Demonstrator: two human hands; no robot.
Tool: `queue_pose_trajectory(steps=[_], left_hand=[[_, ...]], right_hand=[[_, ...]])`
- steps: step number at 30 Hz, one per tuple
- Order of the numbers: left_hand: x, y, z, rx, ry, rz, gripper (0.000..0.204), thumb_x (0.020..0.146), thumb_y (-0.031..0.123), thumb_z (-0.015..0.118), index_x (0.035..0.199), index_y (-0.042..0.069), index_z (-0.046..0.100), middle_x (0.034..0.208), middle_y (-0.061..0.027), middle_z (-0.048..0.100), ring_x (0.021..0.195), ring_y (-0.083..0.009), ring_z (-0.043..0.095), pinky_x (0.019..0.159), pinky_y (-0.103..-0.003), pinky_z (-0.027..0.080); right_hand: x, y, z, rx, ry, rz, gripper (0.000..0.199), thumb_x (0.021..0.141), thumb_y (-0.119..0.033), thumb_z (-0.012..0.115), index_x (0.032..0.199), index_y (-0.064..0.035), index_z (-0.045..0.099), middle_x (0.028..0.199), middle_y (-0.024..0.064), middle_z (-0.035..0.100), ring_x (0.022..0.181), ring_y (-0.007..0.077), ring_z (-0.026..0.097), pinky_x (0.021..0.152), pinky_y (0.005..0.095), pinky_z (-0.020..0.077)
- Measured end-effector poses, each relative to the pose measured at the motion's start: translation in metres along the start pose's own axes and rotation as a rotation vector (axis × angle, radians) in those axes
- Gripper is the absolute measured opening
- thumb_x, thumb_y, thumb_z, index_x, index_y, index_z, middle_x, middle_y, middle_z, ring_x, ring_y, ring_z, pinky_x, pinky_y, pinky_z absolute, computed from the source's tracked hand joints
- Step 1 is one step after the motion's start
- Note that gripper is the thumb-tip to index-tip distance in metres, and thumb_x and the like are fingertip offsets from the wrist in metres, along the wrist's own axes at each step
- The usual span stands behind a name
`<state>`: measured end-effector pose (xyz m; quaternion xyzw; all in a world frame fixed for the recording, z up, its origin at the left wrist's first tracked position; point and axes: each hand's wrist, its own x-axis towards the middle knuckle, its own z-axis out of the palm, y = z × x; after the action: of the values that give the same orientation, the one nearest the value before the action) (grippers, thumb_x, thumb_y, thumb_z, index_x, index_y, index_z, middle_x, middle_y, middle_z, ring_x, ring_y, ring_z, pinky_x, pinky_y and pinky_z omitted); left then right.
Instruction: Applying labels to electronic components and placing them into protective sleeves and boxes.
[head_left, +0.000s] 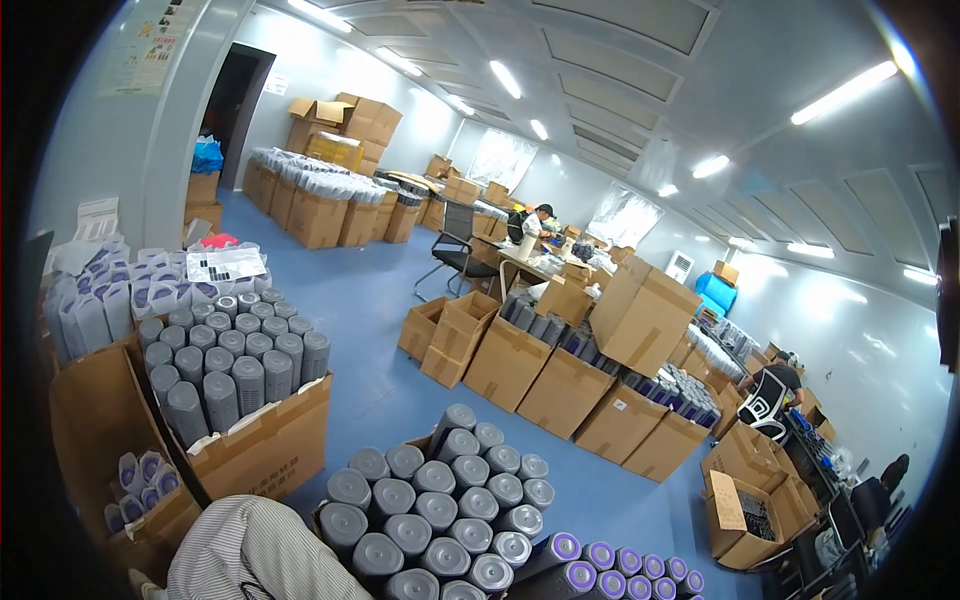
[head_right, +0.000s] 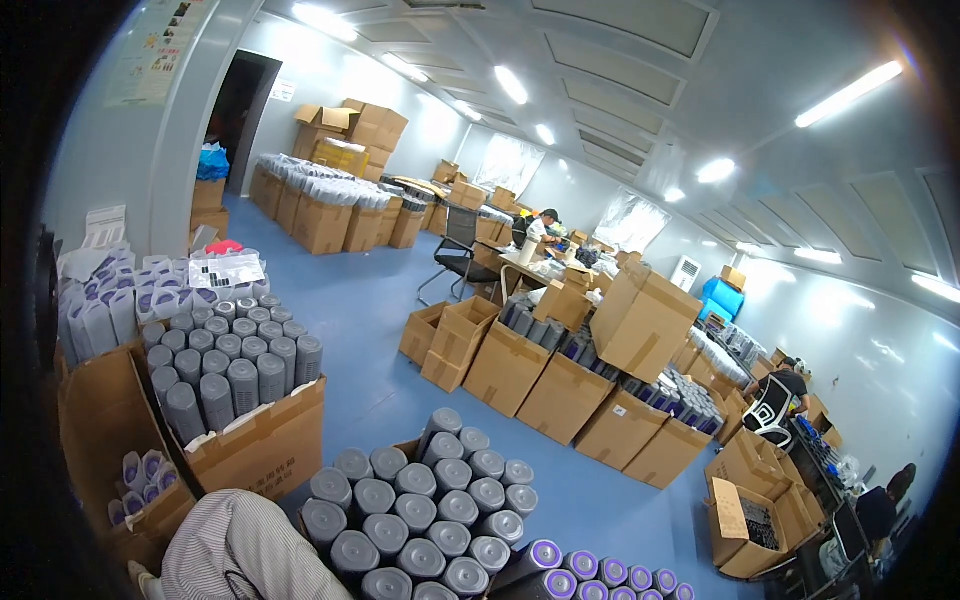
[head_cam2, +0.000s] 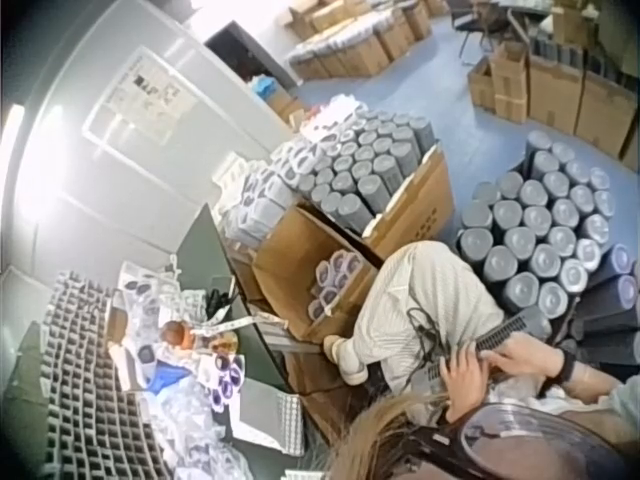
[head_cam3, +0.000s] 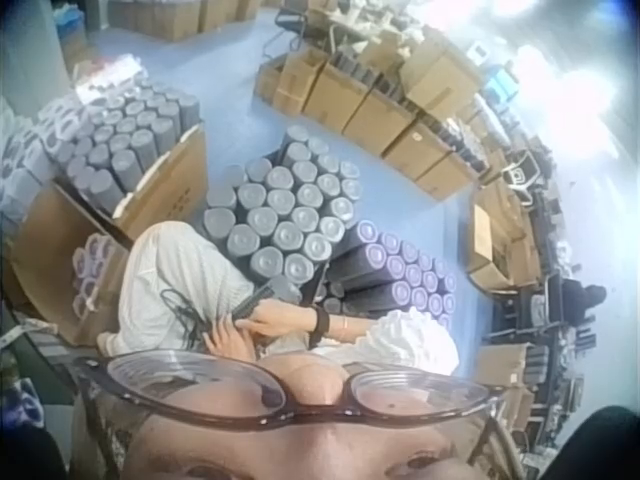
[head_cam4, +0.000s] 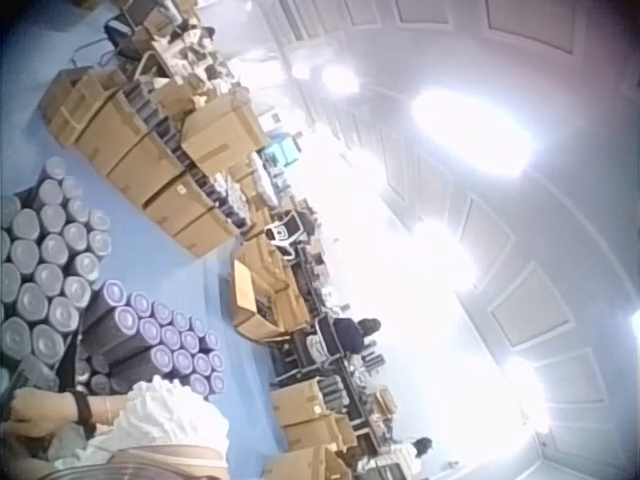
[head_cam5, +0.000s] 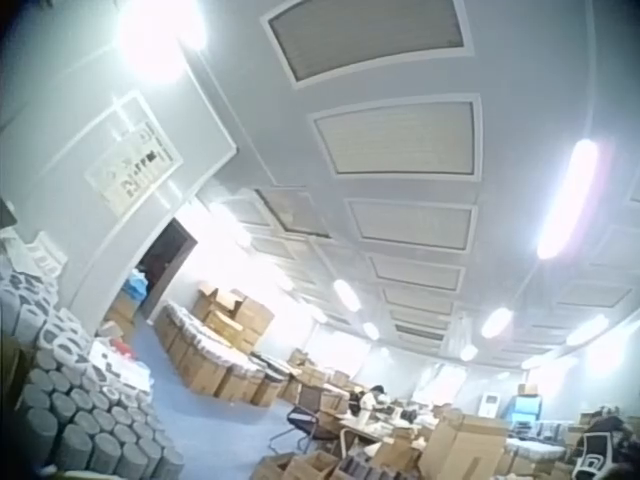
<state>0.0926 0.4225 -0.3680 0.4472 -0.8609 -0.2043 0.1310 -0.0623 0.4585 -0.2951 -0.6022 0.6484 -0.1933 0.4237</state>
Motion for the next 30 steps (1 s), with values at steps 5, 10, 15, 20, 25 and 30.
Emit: queue_pose_trajectory(steps=[5, 10, 15, 20, 25, 30], left_hand=[[-0.001, 0.001, 0.002, -0.072, -0.041, 0.094, 0.046, 0.088, 0.034, 0.056, 0.123, 0.004, 0.055, 0.123, -0.0151, 0.059, 0.120, -0.0321, 0.051, 0.107, -0.052, 0.029], [-0.011, -0.019, 0.011, -0.153, -0.083, 0.206, 0.053, 0.088, 0.038, 0.058, 0.127, 0.003, 0.053, 0.126, -0.0172, 0.057, 0.120, -0.0340, 0.050, 0.106, -0.050, 0.030], [-0.014, -0.037, -0.008, -0.225, -0.150, 0.234, 0.060, 0.087, 0.042, 0.059, 0.131, 0.002, 0.051, 0.130, -0.0193, 0.055, 0.119, -0.0359, 0.050, 0.104, -0.048, 0.032], [0.017, -0.044, -0.032, -0.340, -0.363, 0.166, 0.057, 0.083, 0.036, 0.066, 0.126, 0.001, 0.056, 0.128, -0.0165, 0.057, 0.122, -0.0359, 0.049, 0.105, -0.044, 0.033], [0.027, -0.054, -0.042, -0.505, -0.365, 0.176, 0.062, 0.083, 0.035, 0.069, 0.133, 0.003, 0.051, 0.136, -0.0138, 0.053, 0.129, -0.0330, 0.046, 0.107, -0.044, 0.033], [0.000, -0.079, -0.055, -0.332, -0.258, -0.104, 0.073, 0.072, 0.039, 0.078, 0.130, 0.002, 0.052, 0.135, -0.0184, 0.052, 0.130, -0.0374, 0.043, 0.109, -0.046, 0.030]], right_hand=[[-0.003, -0.002, -0.004, 0.100, 0.033, -0.098, 0.049, 0.100, -0.034, 0.042, 0.076, 0.0014, 0.066, 0.070, 0.0210, 0.062, 0.064, 0.0370, 0.060, 0.059, 0.0410, 0.0465], [-0.013, -0.005, 0.000, 0.104, 0.020, -0.106, 0.046, 0.101, -0.032, 0.043, 0.081, 0.0006, 0.069, 0.073, 0.0210, 0.064, 0.065, 0.0367, 0.060, 0.061, 0.0404, 0.0470], [-0.011, -0.008, 0.004, 0.143, -0.026, -0.086, 0.042, 0.100, -0.029, 0.044, 0.087, 0.0000, 0.070, 0.076, 0.0212, 0.065, 0.068, 0.0375, 0.061, 0.063, 0.0404, 0.0478], [-0.005, 0.040, 0.022, 0.293, 0.178, -0.136, 0.025, 0.094, -0.020, 0.059, 0.080, 0.0011, 0.061, 0.059, 0.0182, 0.054, 0.045, 0.0257, 0.051, 0.047, 0.0377, 0.0445], [-0.012, 0.042, 0.004, 0.192, 0.558, 0.019, 0.042, 0.096, -0.015, 0.051, 0.059, 0.0025, 0.057, 0.053, 0.0052, 0.055, 0.048, 0.0123, 0.054, 0.045, 0.0281, 0.0394], [-0.032, 0.092, -0.002, 0.100, 0.915, 0.222, 0.021, 0.095, -0.013, 0.054, 0.081, 0.0004, 0.060, 0.079, 0.0068, 0.061, 0.073, 0.0137, 0.054, 0.067, 0.0273, 0.0414]])
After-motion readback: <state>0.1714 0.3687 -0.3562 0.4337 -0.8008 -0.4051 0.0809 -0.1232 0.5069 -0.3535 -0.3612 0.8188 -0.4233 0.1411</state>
